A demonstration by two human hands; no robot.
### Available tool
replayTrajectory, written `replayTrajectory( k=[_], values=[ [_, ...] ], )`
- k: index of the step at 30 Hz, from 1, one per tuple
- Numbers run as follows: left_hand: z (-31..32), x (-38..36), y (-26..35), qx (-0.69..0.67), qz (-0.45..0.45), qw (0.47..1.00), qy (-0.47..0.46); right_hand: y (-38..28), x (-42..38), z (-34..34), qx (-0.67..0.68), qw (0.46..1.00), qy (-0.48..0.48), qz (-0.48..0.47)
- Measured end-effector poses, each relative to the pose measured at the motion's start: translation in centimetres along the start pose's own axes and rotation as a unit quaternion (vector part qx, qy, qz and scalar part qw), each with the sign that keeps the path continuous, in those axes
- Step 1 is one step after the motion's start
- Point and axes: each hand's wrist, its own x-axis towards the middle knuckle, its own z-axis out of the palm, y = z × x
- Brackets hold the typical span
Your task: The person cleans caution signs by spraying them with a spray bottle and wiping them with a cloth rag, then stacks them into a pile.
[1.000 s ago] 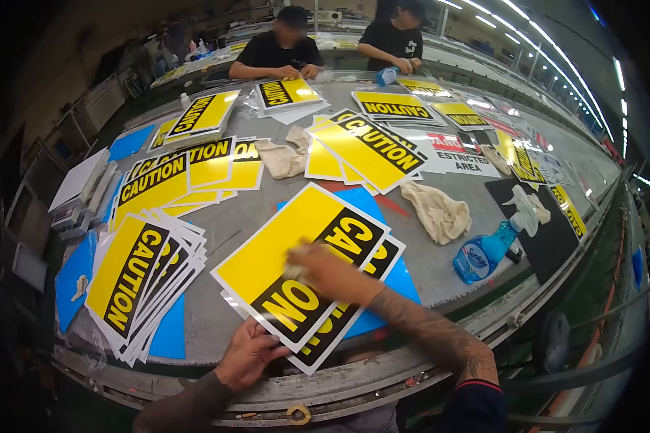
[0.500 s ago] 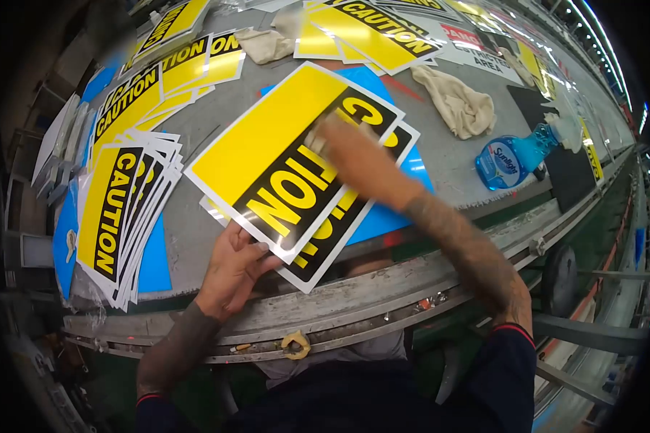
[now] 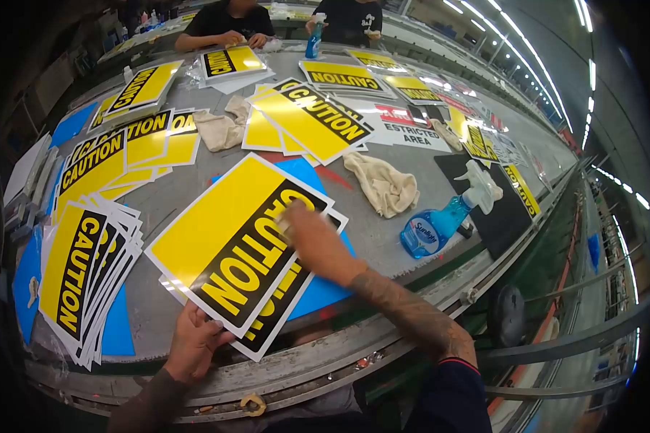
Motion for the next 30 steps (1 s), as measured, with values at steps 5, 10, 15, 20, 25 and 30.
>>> replayTrajectory(
  k=[5,10,15,20,25,30],
  values=[
    [-0.4,0.0,-0.2,-0.030,0.015,0.999,-0.041,-2.2,-0.5,0.3,-0.022,1.000,-0.019,-0.011],
    [-0.8,-0.1,-0.6,-0.033,0.009,0.999,-0.038,3.8,1.4,0.5,-0.039,0.997,0.058,0.011],
    [-0.4,-0.2,0.0,-0.035,0.011,0.999,-0.040,4.2,4.1,0.5,0.013,0.999,0.033,0.012],
    [-0.4,-0.4,0.1,-0.020,0.020,0.999,-0.042,1.5,5.7,2.2,0.075,0.996,-0.034,-0.041],
    [-0.5,0.1,-0.5,-0.043,0.011,0.999,-0.025,-1.0,4.7,3.6,0.050,0.983,-0.056,-0.169],
    [-1.1,0.3,-0.3,-0.034,-0.002,0.999,-0.026,-5.6,5.2,3.9,0.089,0.976,-0.108,-0.165]
  ],
)
